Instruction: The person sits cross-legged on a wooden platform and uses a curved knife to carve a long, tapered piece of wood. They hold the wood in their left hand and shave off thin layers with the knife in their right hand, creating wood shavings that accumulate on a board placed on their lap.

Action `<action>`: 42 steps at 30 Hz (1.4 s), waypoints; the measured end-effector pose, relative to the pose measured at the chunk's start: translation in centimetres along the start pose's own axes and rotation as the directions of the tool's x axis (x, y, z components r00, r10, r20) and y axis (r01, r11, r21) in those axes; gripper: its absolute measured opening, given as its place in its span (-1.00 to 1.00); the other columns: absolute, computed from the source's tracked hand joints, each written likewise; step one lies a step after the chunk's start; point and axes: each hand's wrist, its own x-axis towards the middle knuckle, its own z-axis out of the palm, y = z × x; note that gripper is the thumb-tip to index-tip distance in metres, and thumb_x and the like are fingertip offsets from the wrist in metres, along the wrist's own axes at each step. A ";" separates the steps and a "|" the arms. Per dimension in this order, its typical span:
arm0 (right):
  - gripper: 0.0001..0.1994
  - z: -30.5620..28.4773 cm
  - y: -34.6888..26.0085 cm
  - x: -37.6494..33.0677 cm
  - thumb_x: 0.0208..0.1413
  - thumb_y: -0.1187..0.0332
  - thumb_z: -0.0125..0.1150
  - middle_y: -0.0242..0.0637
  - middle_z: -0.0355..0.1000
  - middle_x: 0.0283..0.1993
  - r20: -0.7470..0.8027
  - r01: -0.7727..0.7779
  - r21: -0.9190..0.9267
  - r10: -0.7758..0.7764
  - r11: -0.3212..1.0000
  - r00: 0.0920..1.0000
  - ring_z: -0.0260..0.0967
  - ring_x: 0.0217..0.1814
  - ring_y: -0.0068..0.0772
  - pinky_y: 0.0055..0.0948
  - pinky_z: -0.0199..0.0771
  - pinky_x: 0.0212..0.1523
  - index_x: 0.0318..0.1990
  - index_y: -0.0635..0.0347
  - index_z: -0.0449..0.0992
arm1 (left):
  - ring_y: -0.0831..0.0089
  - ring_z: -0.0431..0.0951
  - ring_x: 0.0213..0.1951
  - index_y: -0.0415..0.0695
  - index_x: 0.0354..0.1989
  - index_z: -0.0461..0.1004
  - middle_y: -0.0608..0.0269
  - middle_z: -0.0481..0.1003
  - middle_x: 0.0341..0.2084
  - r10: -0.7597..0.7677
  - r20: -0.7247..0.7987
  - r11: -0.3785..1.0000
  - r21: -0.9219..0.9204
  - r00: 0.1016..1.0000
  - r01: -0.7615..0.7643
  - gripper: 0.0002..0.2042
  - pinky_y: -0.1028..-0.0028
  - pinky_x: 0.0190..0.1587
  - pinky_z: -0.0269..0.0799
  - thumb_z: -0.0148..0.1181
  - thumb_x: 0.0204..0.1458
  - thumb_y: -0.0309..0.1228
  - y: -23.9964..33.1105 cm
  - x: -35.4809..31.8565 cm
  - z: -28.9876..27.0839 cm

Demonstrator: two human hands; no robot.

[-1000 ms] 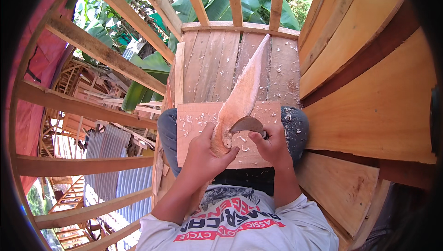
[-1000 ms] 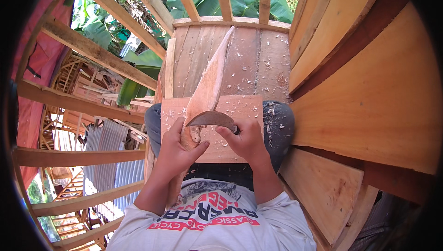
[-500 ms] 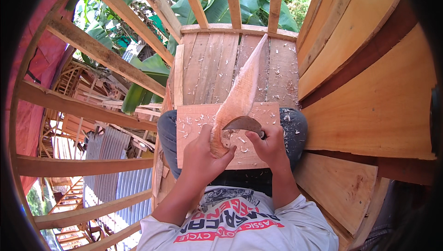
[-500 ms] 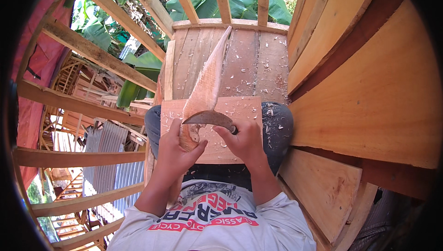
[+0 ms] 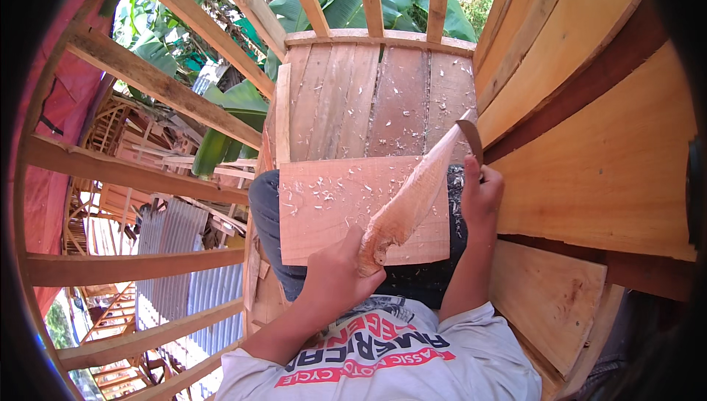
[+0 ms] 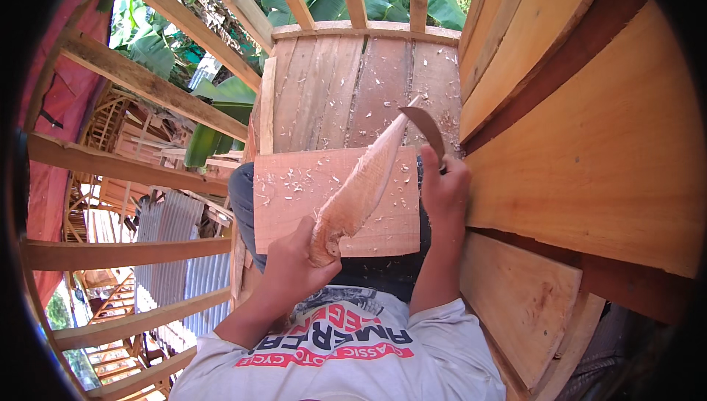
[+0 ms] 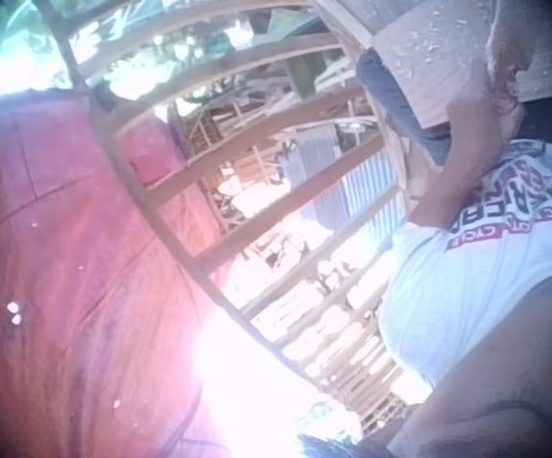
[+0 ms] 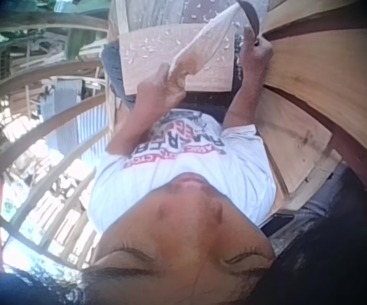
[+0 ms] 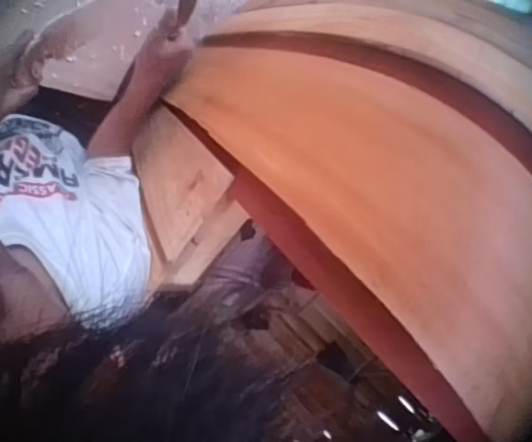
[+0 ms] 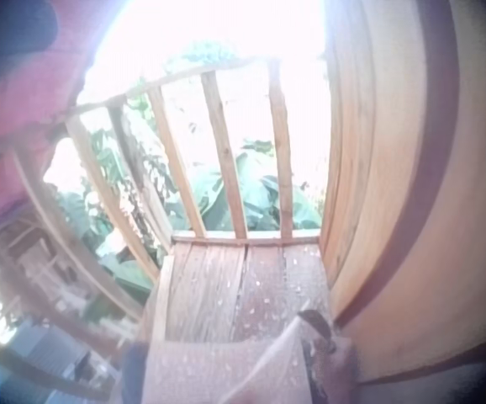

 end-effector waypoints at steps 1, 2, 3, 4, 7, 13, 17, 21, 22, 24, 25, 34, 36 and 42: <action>-0.38 -0.7 0.0 0.4 0.22 -0.04 0.06 -0.47 0.02 -0.74 0.028 0.032 0.029 -0.033 0.999 0.999 -0.07 -0.60 -0.66 -0.36 -0.05 -0.62 -0.70 0.29 0.13 | -0.03 0.58 -0.39 -0.24 -0.22 0.32 -0.06 0.51 -0.53 -0.022 0.029 1.000 0.000 0.999 0.022 -0.59 0.25 -0.41 0.46 0.36 -0.22 -0.38 -0.4 -0.5 0.3; -0.38 -1.6 -0.3 0.7 0.23 -0.04 0.04 -0.51 0.01 -0.72 0.054 0.064 0.060 -0.067 0.996 0.996 -0.08 -0.60 -0.66 -0.37 -0.06 -0.62 -0.70 0.28 0.11 | -0.02 0.59 -0.37 -0.25 -0.23 0.32 -0.06 0.51 -0.52 -0.043 0.057 0.999 0.000 0.997 0.043 -0.60 0.29 -0.40 0.46 0.35 -0.21 -0.40 -0.8 -0.7 0.5; -0.38 -2.2 -0.5 0.7 0.24 -0.03 0.03 -0.54 0.00 -0.71 0.082 0.088 0.084 -0.095 0.993 0.992 -0.09 -0.60 -0.66 -0.38 -0.07 -0.61 -0.70 0.27 0.10 | -0.04 0.57 -0.39 -0.24 -0.22 0.31 -0.07 0.50 -0.53 -0.065 0.006 0.998 -0.010 0.998 0.065 -0.59 0.24 -0.41 0.45 0.35 -0.22 -0.37 -1.0 -0.5 0.4; -0.39 -1.4 -0.4 0.3 0.21 -0.03 0.07 -0.49 -0.04 -0.72 0.088 0.058 0.170 -0.074 0.984 0.993 -0.12 -0.61 -0.65 -0.39 -0.09 -0.62 -0.69 0.27 0.08 | -0.06 0.56 -0.41 -0.22 -0.22 0.31 -0.08 0.50 -0.54 -0.086 -0.045 0.996 -0.021 0.995 0.085 -0.58 0.20 -0.41 0.44 0.35 -0.22 -0.35 -1.4 0.2 0.0; -0.48 1.3 -2.8 -2.6 0.03 0.03 0.28 -0.13 0.13 -0.77 0.320 0.152 0.102 -0.177 0.983 0.931 0.11 -0.71 -0.44 -0.32 0.13 -0.63 -0.64 0.38 0.39 | -0.07 0.54 -0.44 -0.22 -0.20 0.30 -0.08 0.49 -0.55 -0.118 -0.143 0.993 -0.012 0.983 0.117 -0.55 0.17 -0.42 0.43 0.35 -0.22 -0.31 -1.7 1.6 -1.1; -0.60 2.8 -4.5 -5.8 -0.04 0.10 0.35 -0.18 0.20 -0.77 0.519 0.047 0.067 -0.075 0.997 0.851 0.15 -0.69 -0.56 -0.41 0.15 -0.64 -0.54 0.35 0.53 | -0.08 0.54 -0.41 -0.23 -0.16 0.30 -0.10 0.49 -0.52 -0.096 -0.143 0.995 -0.054 0.985 0.089 -0.52 0.20 -0.39 0.44 0.37 -0.22 -0.29 -1.0 2.1 -1.8; -0.62 2.7 -4.7 -4.7 -0.11 0.06 0.41 -0.11 0.30 -0.74 0.456 0.203 -0.034 -0.165 0.979 0.875 0.27 -0.73 -0.29 -0.40 0.22 -0.63 -0.47 0.29 0.60 | -0.07 0.55 -0.38 -0.23 -0.15 0.30 -0.11 0.50 -0.50 -0.083 -0.139 0.995 -0.063 0.987 0.075 -0.52 0.20 -0.37 0.45 0.37 -0.22 -0.31 -0.9 2.2 -1.7; -0.50 2.5 -4.2 -4.3 -0.09 -0.12 0.34 -0.17 0.27 -0.78 0.333 0.332 -0.065 -0.293 0.941 0.896 0.33 -0.71 -0.20 -0.28 0.29 -0.61 -0.57 0.24 0.56 | -0.09 0.55 -0.38 -0.23 -0.16 0.30 -0.11 0.50 -0.51 -0.080 -0.126 0.995 -0.063 0.989 0.072 -0.51 0.19 -0.37 0.45 0.38 -0.25 -0.34 -0.1 2.1 -1.9; -0.46 2.3 -3.5 -4.1 -0.05 -0.12 0.31 -0.20 0.21 -0.81 0.287 0.398 -0.099 -0.357 0.912 0.889 0.27 -0.76 -0.30 -0.29 0.23 -0.64 -0.62 0.29 0.51 | -0.09 0.55 -0.37 -0.24 -0.16 0.30 -0.11 0.50 -0.51 -0.052 -0.074 0.998 -0.039 0.996 0.049 -0.52 0.19 -0.37 0.45 0.37 -0.25 -0.35 0.2 1.8 -2.1; -0.37 1.7 1.0 -0.8 0.07 -0.11 0.22 -0.33 0.04 -0.81 0.107 -0.004 0.203 -0.019 0.979 0.994 0.02 -0.72 -0.57 -0.30 0.06 -0.65 -0.71 0.33 0.30 | -0.10 0.55 -0.37 -0.25 -0.16 0.29 -0.12 0.49 -0.51 0.008 0.038 1.000 -0.002 0.999 -0.008 -0.52 0.18 -0.37 0.45 0.36 -0.25 -0.36 0.6 1.1 -2.4; -0.36 -0.1 1.4 0.8 0.11 -0.09 0.18 -0.37 -0.01 -0.79 0.017 -0.034 0.121 0.032 0.992 0.999 -0.05 -0.66 -0.61 -0.30 0.00 -0.64 -0.72 0.31 0.22 | -0.09 0.55 -0.37 -0.25 -0.17 0.30 -0.11 0.49 -0.51 -0.055 0.052 0.998 -0.005 0.997 0.055 -0.54 0.18 -0.37 0.45 0.36 -0.24 -0.36 0.3 0.4 -2.2; -0.47 4.6 -3.7 -5.6 -0.01 -0.05 0.30 -0.05 0.21 -0.79 0.502 0.086 0.186 -0.170 0.979 0.848 0.30 -0.74 -0.16 -0.27 0.19 -0.65 -0.62 0.36 0.50 | -0.08 0.56 -0.38 -0.30 -0.20 0.29 -0.11 0.51 -0.49 -0.144 -0.170 0.986 -0.112 0.975 0.127 -0.55 0.23 -0.38 0.46 0.34 -0.22 -0.35 -2.3 2.0 -3.1; -0.49 4.5 -3.6 -6.5 -0.03 -0.06 0.31 -0.04 0.25 -0.78 0.503 0.066 0.111 -0.113 0.992 0.857 0.30 -0.72 -0.07 -0.26 0.21 -0.65 -0.59 0.33 0.54 | 0.03 0.58 -0.38 -0.30 -0.17 0.30 -0.06 0.52 -0.49 -0.130 -0.155 0.990 -0.076 0.979 0.120 -0.55 0.28 -0.36 0.46 0.34 -0.21 -0.38 -1.7 2.4 -2.9; -0.48 3.4 -4.4 -5.1 -0.16 -0.16 0.36 -0.13 0.30 -0.77 0.400 0.213 -0.057 -0.173 0.975 0.900 0.34 -0.71 -0.10 -0.26 0.30 -0.63 -0.53 0.23 0.62 | 0.10 0.60 -0.37 -0.30 -0.12 0.30 -0.04 0.53 -0.48 -0.123 -0.134 0.990 -0.092 0.983 0.111 -0.52 0.33 -0.33 0.47 0.33 -0.23 -0.40 -1.2 2.2 -2.5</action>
